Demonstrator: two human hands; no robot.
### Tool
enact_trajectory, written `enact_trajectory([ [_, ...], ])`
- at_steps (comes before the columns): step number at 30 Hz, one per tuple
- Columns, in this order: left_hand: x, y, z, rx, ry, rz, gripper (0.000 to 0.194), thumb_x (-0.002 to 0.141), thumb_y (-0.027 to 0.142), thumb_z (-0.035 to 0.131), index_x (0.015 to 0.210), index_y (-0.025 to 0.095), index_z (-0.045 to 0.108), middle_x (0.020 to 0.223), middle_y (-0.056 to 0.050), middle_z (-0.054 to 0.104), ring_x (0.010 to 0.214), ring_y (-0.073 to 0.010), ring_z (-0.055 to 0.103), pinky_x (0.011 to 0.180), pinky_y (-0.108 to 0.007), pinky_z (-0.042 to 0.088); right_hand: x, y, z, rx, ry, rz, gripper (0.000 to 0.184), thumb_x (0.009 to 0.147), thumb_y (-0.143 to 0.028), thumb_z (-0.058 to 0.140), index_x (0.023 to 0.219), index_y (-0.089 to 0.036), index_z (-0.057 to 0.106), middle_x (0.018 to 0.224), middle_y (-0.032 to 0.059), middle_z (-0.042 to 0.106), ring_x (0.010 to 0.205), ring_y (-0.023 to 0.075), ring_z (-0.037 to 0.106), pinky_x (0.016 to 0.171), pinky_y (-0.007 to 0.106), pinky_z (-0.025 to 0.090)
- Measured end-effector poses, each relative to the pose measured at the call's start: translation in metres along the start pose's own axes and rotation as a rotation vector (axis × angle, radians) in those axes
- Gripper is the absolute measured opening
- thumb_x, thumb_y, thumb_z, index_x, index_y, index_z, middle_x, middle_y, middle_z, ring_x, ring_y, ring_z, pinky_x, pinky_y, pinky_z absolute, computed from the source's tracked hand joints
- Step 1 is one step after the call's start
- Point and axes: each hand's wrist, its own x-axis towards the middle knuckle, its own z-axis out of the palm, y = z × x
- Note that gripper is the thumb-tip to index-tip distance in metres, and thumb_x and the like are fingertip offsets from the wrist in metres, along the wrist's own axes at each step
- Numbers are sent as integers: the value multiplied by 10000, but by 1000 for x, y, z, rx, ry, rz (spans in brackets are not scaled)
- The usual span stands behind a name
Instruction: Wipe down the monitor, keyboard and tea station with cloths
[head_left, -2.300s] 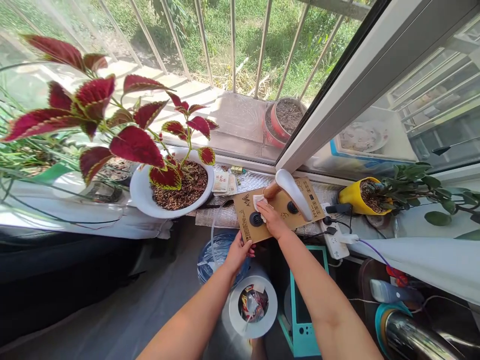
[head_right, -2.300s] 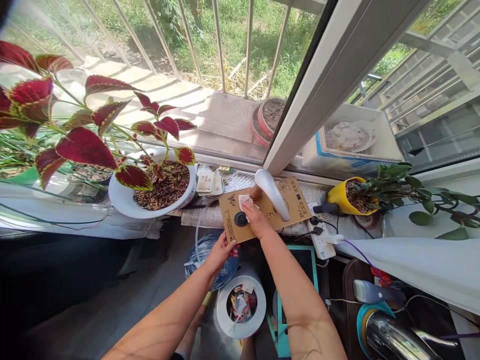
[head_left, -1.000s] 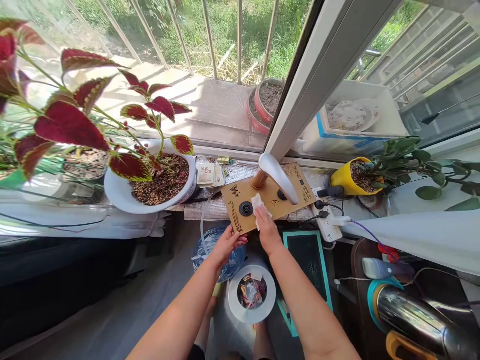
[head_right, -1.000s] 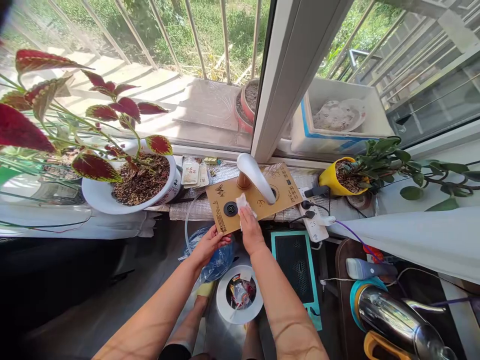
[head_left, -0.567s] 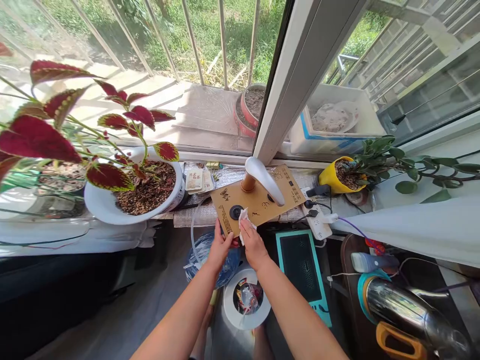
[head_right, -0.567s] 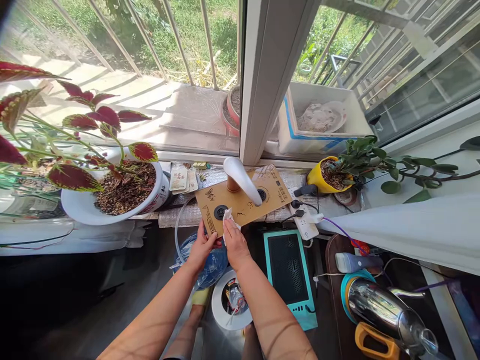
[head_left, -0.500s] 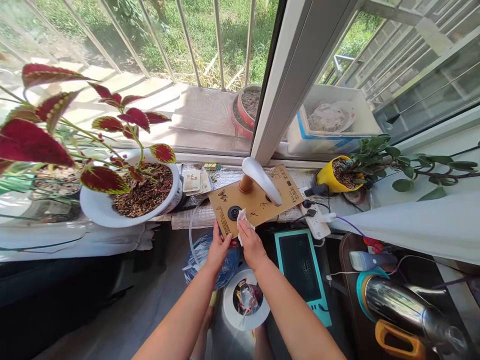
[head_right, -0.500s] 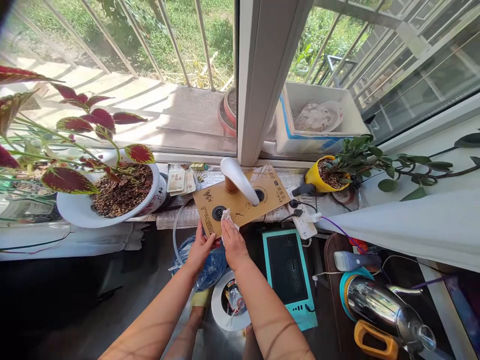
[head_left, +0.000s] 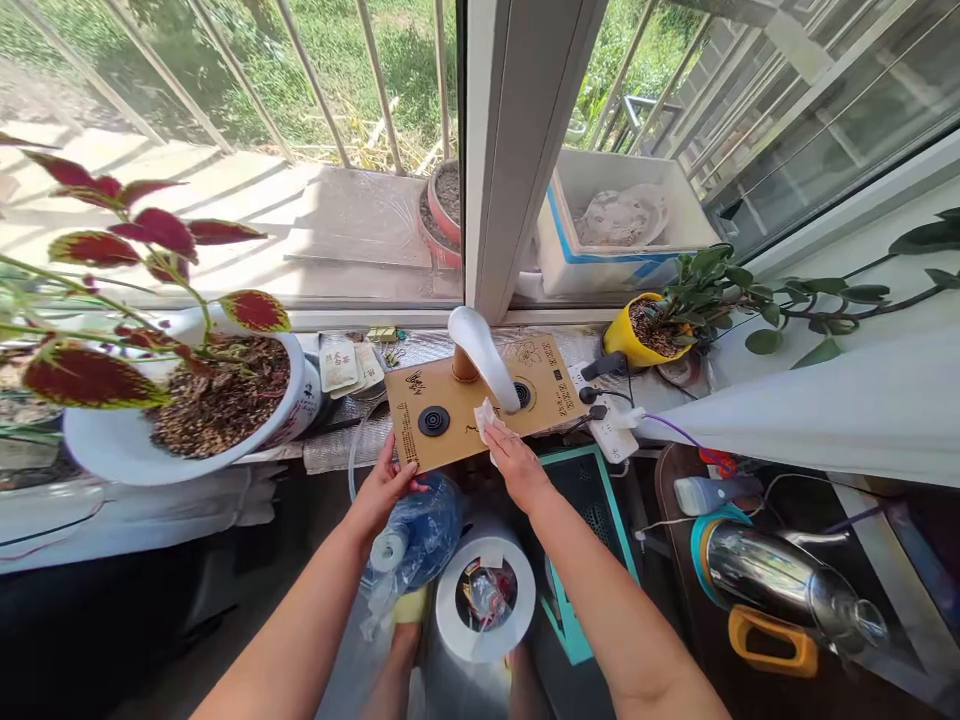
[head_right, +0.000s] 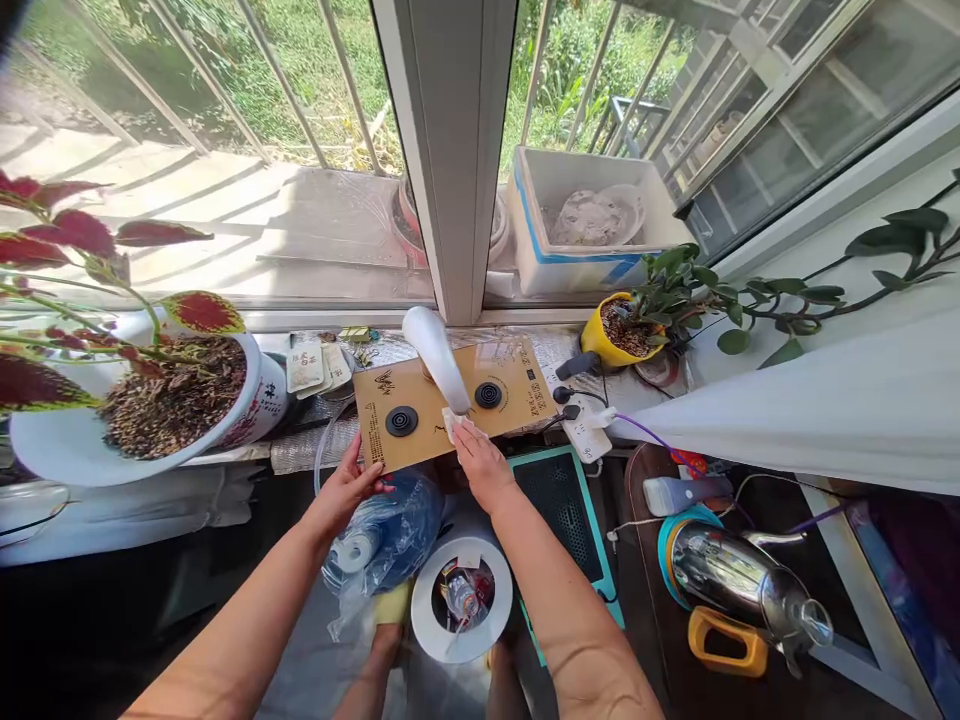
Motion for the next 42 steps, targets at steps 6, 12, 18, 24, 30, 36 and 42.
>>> enact_trajectory([
  [6, 23, 21, -21, 33, -48, -35, 1259, 739, 275, 909, 1710, 363, 114, 736, 58, 693, 608, -146, 633, 752, -396, 631, 1, -8, 0, 11, -33, 84, 609, 1008, -47, 452, 1584, -234, 503, 1578, 98, 592, 1502, 242, 513, 1243, 441, 494],
  [12, 41, 34, -34, 61, -5, -119, 1182, 756, 164, 875, 1691, 406, 194, 795, 35, 744, 615, -139, 645, 735, -369, 604, -19, 27, -23, -14, 19, 152, 612, 978, -3, 413, 1555, -165, 540, 1555, 146, 607, 1519, 247, 488, 1259, 456, 476],
  [18, 34, 38, -29, 52, -60, -121, 1185, 790, 164, 830, 1709, 372, 111, 827, 24, 759, 640, -151, 675, 780, -384, 613, -35, 77, -49, -78, 125, 490, 576, 989, -26, 331, 1460, -142, 642, 1503, 181, 637, 1467, 276, 501, 1260, 500, 442],
  [24, 35, 35, -29, 16, -42, -113, 1095, 840, 94, 740, 1718, 305, 122, 859, -3, 758, 676, -172, 699, 728, -351, 619, 1, 35, -7, -58, 140, 530, 499, 990, -79, 397, 1423, -108, 643, 1489, 222, 611, 1345, 306, 507, 1200, 520, 462],
  [30, 36, 31, -29, -18, -29, -117, 1032, 806, 70, 757, 1690, 272, 264, 841, 1, 743, 659, -184, 703, 701, -348, 619, 5, 44, -16, -105, 133, 509, 542, 985, -76, 372, 1452, -187, 624, 1479, 171, 607, 1294, 287, 529, 1143, 490, 476],
  [36, 36, 31, -28, -8, -31, -116, 1010, 807, 76, 724, 1688, 227, 253, 836, -2, 750, 669, -203, 709, 689, -346, 612, 4, 51, -39, -233, -7, 556, 438, 968, -200, 533, 1382, -148, 668, 1272, 177, 650, 1057, 266, 601, 928, 397, 530],
  [42, 36, 34, -29, -35, -43, -123, 1006, 810, 67, 714, 1685, 268, 259, 821, 29, 727, 700, -215, 729, 721, -401, 622, 8, 49, -63, -204, -2, 527, 334, 943, -83, 505, 1091, -208, 777, 1164, 122, 739, 1049, 265, 564, 884, 382, 461],
])
